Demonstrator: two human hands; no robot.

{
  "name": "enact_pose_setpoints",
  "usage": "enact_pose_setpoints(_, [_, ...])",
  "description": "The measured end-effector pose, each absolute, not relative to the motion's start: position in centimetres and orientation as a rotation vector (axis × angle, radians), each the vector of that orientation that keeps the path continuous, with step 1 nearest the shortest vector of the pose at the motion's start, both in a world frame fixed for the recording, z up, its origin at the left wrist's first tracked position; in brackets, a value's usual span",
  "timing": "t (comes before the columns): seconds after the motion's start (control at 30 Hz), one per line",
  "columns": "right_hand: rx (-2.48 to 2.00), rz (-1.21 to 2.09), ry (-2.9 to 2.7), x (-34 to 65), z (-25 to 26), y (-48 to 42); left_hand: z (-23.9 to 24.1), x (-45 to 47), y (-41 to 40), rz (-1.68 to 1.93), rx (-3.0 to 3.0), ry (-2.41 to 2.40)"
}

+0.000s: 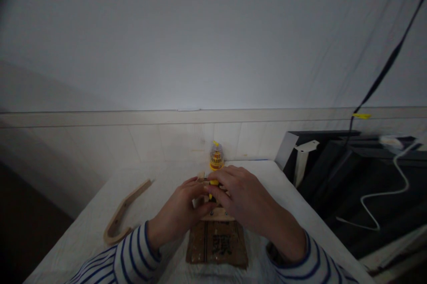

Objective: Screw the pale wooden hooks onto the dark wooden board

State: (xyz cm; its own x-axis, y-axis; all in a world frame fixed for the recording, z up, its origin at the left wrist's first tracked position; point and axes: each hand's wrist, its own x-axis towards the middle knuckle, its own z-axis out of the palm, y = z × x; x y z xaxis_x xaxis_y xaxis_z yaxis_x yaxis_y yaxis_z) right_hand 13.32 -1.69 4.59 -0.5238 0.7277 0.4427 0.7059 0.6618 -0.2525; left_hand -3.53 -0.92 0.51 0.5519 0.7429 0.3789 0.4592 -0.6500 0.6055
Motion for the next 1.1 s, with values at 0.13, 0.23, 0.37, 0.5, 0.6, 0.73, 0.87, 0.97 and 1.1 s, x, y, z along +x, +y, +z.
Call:
enact_pose_setpoints(0.13, [-1.111, 0.067, -2.346, 13.37, 4.53, -1.60, 0.32, -3.54, -0.90, 0.876, 2.331, 1.038])
enact_pose_setpoints(0.23, [-1.118, 0.091, -2.328, 13.56, 4.32, -1.52, 0.23, -3.57, -0.86, 0.858, 2.348, 1.038])
enact_pose_setpoints(0.37, [-1.093, 0.127, -2.329, 13.69, 4.14, -1.52, 0.19, -3.59, -0.79, 0.849, 2.361, 1.041])
enact_pose_setpoints(0.5, [-1.057, 0.108, -2.375, 13.53, 4.24, -1.55, 0.23, -3.62, -0.78, 0.838, 2.362, 1.046])
enact_pose_setpoints(0.6, [-1.046, 0.056, -2.383, 13.47, 4.25, -1.47, 0.35, -3.68, -0.80, 0.803, 2.367, 1.038])
enact_pose_setpoints(0.73, [-1.071, 0.056, -2.381, 13.60, 4.07, -1.32, 0.48, -3.78, -0.85, 0.802, 2.381, 0.977])
enact_pose_setpoints(0.87, [-1.101, 0.067, -2.392, 13.66, 4.00, -1.30, 0.45, -3.90, -0.88, 0.828, 2.401, 0.911])
enact_pose_setpoints(0.97, [-1.127, 0.069, -2.396, 13.55, 4.12, -1.41, 0.26, -3.97, -0.86, 0.819, 2.411, 0.907])
enact_pose_setpoints(1.1, [-1.149, 0.086, -2.395, 13.42, 4.28, -1.51, -0.11, -3.98, -0.80, 0.827, 2.423, 0.877])
